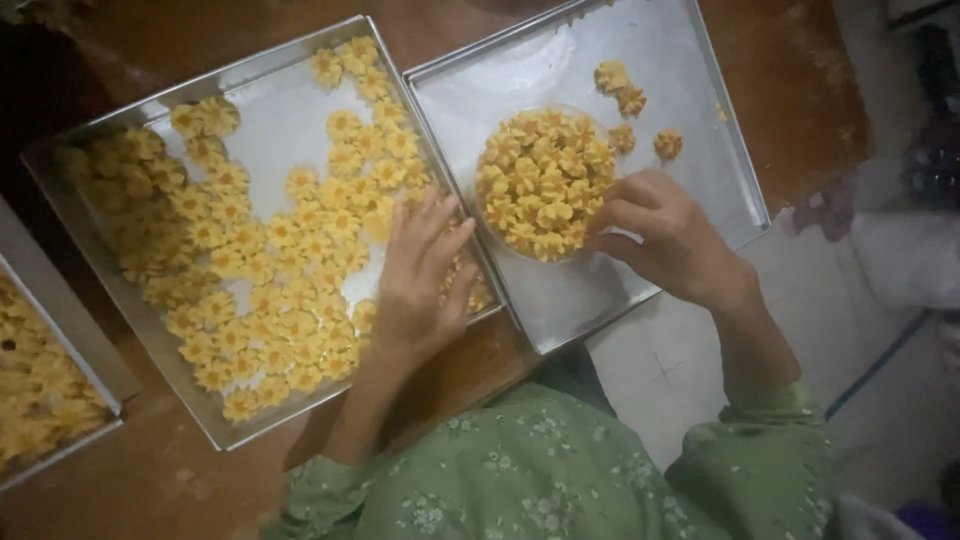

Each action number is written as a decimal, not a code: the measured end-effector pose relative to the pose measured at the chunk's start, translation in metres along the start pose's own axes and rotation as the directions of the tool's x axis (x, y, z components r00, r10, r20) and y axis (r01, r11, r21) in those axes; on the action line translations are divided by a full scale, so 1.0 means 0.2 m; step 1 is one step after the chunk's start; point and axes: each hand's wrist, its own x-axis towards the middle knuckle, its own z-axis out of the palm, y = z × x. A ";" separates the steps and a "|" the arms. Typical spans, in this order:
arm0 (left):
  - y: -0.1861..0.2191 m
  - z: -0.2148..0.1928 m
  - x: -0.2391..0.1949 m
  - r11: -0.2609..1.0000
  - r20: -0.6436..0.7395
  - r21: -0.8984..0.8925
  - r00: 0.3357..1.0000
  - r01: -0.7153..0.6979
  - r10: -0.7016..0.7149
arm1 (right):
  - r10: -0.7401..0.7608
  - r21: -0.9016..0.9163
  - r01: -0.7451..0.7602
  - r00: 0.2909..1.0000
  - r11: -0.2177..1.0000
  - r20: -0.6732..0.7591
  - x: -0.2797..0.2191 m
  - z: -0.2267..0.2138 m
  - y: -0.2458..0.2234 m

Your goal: Picking up small flower-shaped cookies from a baking tray and placing them into a round plastic container

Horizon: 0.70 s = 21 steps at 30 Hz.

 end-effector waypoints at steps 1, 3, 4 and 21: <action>-0.01 0.01 -0.01 1.000 0.007 -0.006 1.000 0.002 -0.002 | 0.009 0.001 -0.009 1.000 1.000 0.002 0.00 0.00 0.00; -0.03 0.02 -0.04 1.000 -0.011 0.002 1.000 0.012 -0.012 | 0.021 0.011 -0.022 1.000 1.000 0.013 0.01 -0.01 -0.01; -0.04 0.02 -0.05 1.000 -0.005 -0.002 1.000 0.013 -0.013 | 0.029 0.012 -0.029 0.999 0.999 0.014 0.01 -0.01 -0.02; -0.01 0.01 -0.06 0.999 0.112 0.047 0.994 0.005 -0.010 | -0.033 -0.014 0.034 0.999 0.999 0.023 0.08 -0.05 -0.12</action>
